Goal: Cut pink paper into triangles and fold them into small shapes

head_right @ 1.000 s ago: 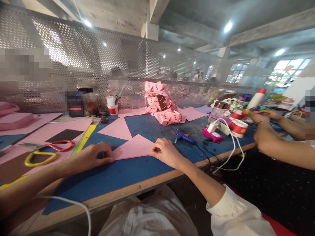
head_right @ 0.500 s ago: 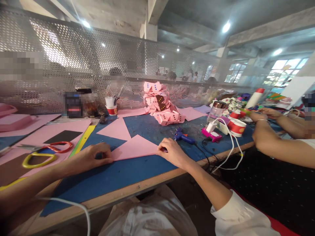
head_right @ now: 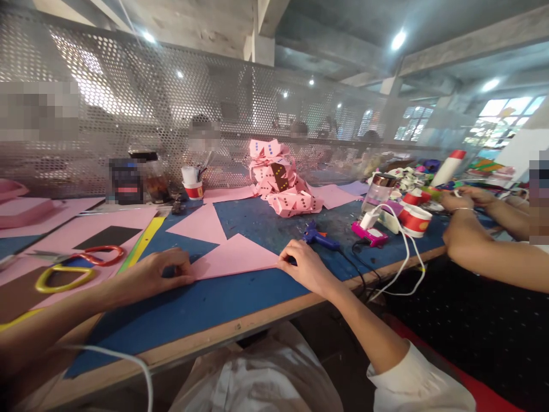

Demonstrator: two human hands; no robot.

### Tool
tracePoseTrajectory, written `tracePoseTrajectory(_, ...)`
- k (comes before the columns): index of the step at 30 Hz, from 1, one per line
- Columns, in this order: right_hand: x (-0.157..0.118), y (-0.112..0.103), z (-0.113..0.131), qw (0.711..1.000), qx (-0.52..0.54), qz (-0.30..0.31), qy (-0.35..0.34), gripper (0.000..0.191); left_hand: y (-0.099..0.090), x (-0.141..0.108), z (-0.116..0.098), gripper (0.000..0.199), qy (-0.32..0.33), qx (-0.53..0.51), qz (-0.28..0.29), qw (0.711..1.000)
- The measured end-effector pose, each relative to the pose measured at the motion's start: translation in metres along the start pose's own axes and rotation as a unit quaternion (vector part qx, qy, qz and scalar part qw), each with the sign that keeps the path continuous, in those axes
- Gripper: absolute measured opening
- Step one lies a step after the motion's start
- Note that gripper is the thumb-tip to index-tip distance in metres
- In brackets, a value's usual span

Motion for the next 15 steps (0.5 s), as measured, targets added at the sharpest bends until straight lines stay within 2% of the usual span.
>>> tracePoseTrajectory(8,-0.003,-0.003,0.001,1.0,-0.008,-0.009,0.0,0.013,-0.002,-0.002,-0.004,0.028,-0.003,0.012,-0.01,1.0)
tracePoseTrajectory(15,-0.002,-0.003,0.001,1.0,-0.011,-0.008,0.0,0.014,0.01,0.008,-0.041,0.02,0.002,0.027,-0.003,1.0)
Point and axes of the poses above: each hand's wrist, its own x-axis towards the middle knuckle, its own y-axis out of the palm, z = x × y, the point moved 8 cm from there along x, towards the middle knuckle, and after that the axes turned 5 degrees about -x, right-handed, at the moved point
